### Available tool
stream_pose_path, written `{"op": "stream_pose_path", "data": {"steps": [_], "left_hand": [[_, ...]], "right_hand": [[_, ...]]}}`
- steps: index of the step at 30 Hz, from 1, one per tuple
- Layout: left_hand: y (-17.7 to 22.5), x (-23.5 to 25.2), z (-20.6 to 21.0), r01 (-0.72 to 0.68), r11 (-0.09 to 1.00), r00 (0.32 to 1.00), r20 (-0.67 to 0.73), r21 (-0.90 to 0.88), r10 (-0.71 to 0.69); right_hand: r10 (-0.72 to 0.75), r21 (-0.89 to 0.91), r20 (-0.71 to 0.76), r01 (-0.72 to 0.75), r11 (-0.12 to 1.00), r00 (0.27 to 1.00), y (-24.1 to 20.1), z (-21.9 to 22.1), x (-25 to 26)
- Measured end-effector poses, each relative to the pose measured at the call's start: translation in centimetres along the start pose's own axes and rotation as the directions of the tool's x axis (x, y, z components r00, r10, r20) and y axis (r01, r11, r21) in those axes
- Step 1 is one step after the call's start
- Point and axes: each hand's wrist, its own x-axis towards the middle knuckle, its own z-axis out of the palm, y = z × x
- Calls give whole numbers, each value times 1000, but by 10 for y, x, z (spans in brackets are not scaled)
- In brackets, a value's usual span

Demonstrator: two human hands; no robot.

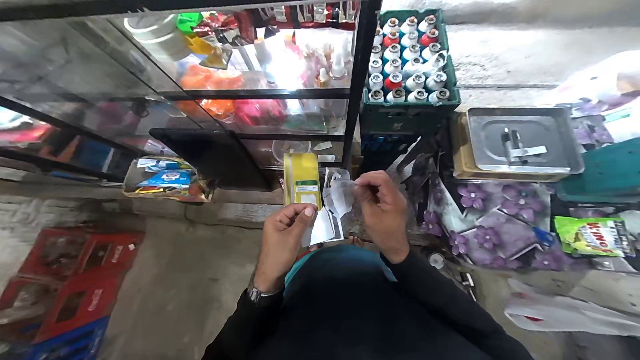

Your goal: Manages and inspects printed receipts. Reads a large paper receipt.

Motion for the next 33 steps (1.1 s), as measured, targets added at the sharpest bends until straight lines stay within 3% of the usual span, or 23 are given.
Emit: {"op": "stream_pose_path", "data": {"steps": [6, 8, 13, 19, 33], "left_hand": [[5, -1, 0, -213, 906, 960, 252, 365, 125], [8, -1, 3, -217, 913, 949, 293, 344, 115], [11, 0, 15, -103, 977, 986, 148, 189, 75], [9, -1, 12, 9, 992, 979, 199, 125, -34], [14, -12, 7, -40, 997, 960, 278, 61, 22]], "right_hand": [[71, -85, 62, -66, 994, 996, 0, -8, 3], [103, -112, 93, -93, 989, 990, -1, -11, 5], [144, -62, 63, -141, 988, 987, -7, -11, 3], [232, 40, 50, -234, 971, 971, -14, -17, 5], [147, 59, 8, -147, 987, 989, -26, -23, 10]]}}
